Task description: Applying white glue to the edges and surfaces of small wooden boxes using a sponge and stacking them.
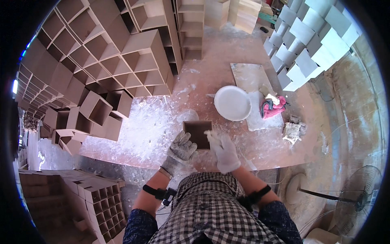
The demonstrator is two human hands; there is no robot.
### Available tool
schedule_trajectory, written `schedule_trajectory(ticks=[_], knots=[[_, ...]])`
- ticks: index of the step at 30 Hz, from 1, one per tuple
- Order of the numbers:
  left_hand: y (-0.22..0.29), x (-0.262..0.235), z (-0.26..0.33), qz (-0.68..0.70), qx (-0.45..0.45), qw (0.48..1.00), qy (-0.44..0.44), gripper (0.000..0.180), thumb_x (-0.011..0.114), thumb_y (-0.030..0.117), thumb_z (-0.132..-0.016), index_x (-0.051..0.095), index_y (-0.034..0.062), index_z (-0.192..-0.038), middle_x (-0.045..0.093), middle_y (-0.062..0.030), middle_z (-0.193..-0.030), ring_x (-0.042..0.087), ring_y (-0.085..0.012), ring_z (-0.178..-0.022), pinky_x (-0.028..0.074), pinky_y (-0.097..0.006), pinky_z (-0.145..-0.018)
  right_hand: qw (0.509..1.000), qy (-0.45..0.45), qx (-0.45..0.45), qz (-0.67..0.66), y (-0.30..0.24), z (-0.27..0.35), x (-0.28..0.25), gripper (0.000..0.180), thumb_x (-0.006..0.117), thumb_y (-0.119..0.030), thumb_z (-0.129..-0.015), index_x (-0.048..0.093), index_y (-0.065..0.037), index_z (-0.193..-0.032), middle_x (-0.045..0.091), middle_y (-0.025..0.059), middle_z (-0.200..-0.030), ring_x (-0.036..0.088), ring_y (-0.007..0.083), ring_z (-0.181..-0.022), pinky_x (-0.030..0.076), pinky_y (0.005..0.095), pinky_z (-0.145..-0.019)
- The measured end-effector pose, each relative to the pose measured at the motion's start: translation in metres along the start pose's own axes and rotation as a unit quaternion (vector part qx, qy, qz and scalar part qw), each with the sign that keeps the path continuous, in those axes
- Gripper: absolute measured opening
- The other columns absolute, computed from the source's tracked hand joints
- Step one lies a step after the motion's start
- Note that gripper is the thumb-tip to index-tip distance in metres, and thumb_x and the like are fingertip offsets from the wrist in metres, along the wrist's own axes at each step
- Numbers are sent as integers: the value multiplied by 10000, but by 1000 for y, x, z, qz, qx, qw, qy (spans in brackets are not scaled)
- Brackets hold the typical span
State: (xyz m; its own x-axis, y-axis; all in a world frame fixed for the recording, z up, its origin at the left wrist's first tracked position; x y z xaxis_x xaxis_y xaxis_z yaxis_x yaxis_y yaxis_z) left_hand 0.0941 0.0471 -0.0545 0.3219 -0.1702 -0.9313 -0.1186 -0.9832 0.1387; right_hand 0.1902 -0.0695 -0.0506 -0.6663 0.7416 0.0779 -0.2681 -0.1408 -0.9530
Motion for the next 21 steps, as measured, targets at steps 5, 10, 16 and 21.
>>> schedule_trajectory(ticks=[5, 10, 16, 21], knots=[[-2, 3, 5, 16, -1, 999, 49, 167, 588, 241, -739, 593, 114, -848, 589, -112, -941, 484, -297, -1133, 246, -448, -1092, 998, -29, -48, -19, 26, 18, -21, 242, 510, -52, -878, 551, 50, -1094, 570, 128, -1184, 524, 162, -1102, 411, 302, -937], [-6, 13, 7, -1, 1, 1000, -25, 224, 603, 242, -714, 611, 115, -898, 600, -102, -929, 471, -298, -1146, 258, -463, -1084, 995, -15, -63, -72, -32, -53, -9, 364, 462, 17, -849, 504, -61, -1202, 508, 15, -870, 480, 125, -727, 409, 270, -629], [-6, 16, 0, 9, 6, 1000, -5, 137, 597, 226, -734, 600, 129, -830, 595, -90, -888, 462, -282, -1140, 236, -459, -1094, 993, -46, -58, -92, -22, -51, 3, 399, 457, 4, -874, 477, -136, -1247, 450, -29, -758, 412, 76, -540, 363, 240, -463], [-11, 23, 8, 29, -3, 1000, 1, 149, 605, 223, -737, 606, 130, -853, 584, -78, -877, 466, -288, -1127, 251, -467, -1084, 847, 81, -409, 329, -17, 7, 9, 300, 402, -14, -919, 513, -107, -1182, 510, -12, -811, 461, 90, -694, 398, 240, -607]])
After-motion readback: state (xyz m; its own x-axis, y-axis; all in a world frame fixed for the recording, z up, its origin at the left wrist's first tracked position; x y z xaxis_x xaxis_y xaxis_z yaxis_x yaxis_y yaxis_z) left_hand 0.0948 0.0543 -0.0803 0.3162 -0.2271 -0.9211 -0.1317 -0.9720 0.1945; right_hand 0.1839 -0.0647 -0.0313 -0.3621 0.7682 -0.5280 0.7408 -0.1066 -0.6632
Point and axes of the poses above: each hand's wrist, its own z-axis away from the middle knuckle, its own x-axis out of the palm, y = z × x, the point moved 7 cm from there along -z, towards the middle knuckle
